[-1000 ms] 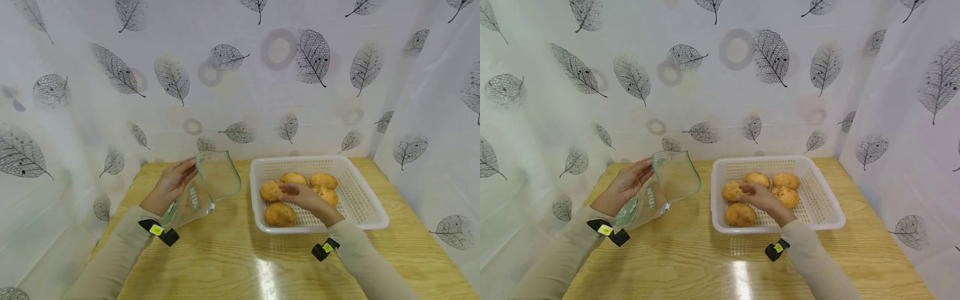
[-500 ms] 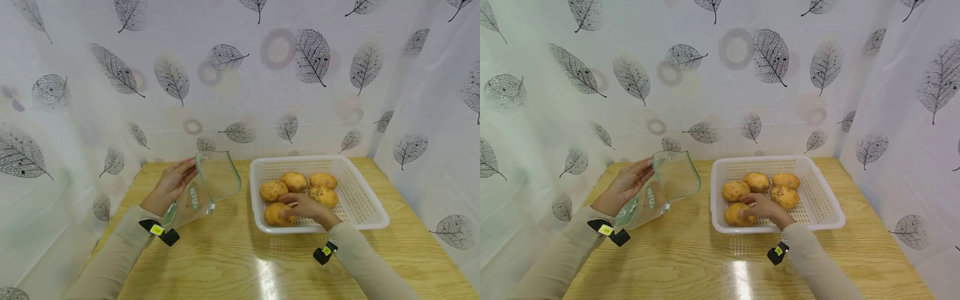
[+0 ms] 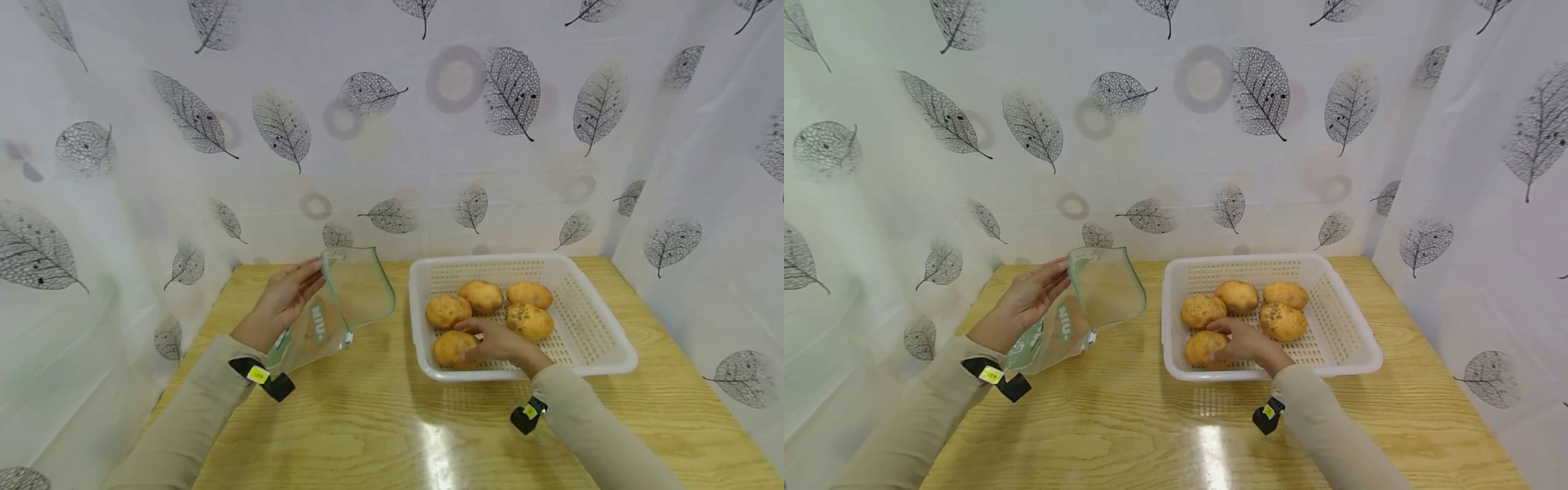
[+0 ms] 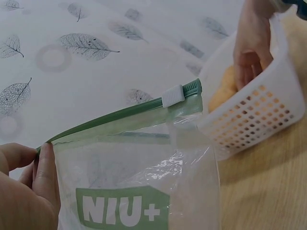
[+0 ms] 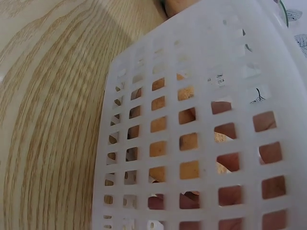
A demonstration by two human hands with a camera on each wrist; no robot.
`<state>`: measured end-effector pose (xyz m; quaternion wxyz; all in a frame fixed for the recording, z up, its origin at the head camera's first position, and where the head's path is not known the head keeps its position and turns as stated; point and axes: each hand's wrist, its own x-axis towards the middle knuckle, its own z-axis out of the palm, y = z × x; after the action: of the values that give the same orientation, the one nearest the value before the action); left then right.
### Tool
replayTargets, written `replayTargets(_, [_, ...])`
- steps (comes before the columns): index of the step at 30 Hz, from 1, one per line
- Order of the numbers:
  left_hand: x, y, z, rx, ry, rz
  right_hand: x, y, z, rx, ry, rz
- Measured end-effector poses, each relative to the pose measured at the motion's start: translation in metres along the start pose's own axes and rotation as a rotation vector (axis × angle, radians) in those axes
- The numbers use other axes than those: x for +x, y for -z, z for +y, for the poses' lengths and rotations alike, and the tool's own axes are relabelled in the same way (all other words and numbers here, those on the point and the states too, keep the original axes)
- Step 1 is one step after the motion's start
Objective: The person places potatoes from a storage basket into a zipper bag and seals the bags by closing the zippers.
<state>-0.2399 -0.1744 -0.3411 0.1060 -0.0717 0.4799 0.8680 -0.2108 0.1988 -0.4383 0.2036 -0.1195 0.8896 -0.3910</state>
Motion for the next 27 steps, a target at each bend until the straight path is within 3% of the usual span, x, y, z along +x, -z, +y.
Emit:
replayTargets(14, [0.001, 0.0, 0.0, -0.003, 0.017, 0.013, -0.008, 0.004, -0.007, -0.004, -0.039, 0.035])
replayTargets(27, [0.003, -0.002, 0.0, -0.001, 0.029, 0.019, -0.017, 0.018, -0.016, 0.067, 0.072, 0.055])
